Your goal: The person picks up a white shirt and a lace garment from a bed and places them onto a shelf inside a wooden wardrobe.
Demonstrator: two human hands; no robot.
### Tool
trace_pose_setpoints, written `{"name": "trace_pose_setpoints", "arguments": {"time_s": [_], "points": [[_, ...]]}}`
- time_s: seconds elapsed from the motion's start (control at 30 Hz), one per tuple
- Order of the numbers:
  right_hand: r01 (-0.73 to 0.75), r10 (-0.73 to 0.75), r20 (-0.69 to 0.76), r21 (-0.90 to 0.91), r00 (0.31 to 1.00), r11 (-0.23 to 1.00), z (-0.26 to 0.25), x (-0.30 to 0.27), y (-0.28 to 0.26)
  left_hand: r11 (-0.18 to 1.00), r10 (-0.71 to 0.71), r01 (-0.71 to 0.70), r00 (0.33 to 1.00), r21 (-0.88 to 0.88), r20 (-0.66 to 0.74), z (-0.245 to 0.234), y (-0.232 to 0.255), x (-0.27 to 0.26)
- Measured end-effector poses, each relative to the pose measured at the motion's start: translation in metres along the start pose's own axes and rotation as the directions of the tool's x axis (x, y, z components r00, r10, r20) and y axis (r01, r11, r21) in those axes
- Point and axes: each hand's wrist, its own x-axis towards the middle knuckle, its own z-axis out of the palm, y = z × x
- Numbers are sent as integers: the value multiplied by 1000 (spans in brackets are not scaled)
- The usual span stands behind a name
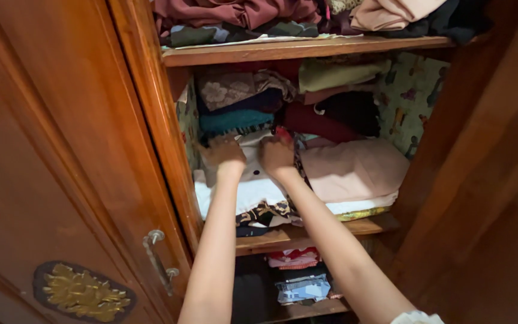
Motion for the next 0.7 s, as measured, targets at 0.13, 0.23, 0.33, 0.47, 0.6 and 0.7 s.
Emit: {"name": "trace_pose_setpoints", "arguments": {"time_s": [0.13,0.23,0.33,0.47,0.6,0.7], "points": [[262,-230,-252,101,940,960,-47,-48,9,989,119,-114,992,-100,49,-8,-10,-44],[542,-509,-205,453,836,708,-40,-61,31,978,187,-168,969,-127,160,5,-16,-57],[473,-569,65,483,820,737,-79,-90,19,959,278,-231,878,-163,389,4,-24,-67],[492,-605,249,392,757,777,-125,-128,6,904,413,-418,794,-92,447,-23,-36,-94],[688,-690,-99,260,717,678,-90,-132,20,906,353,-421,804,39,478,-32,-44,-106],[631,-612,-163,279,774,723,-83,-135,16,937,343,-348,904,-28,255,0,-50,-89]]}}
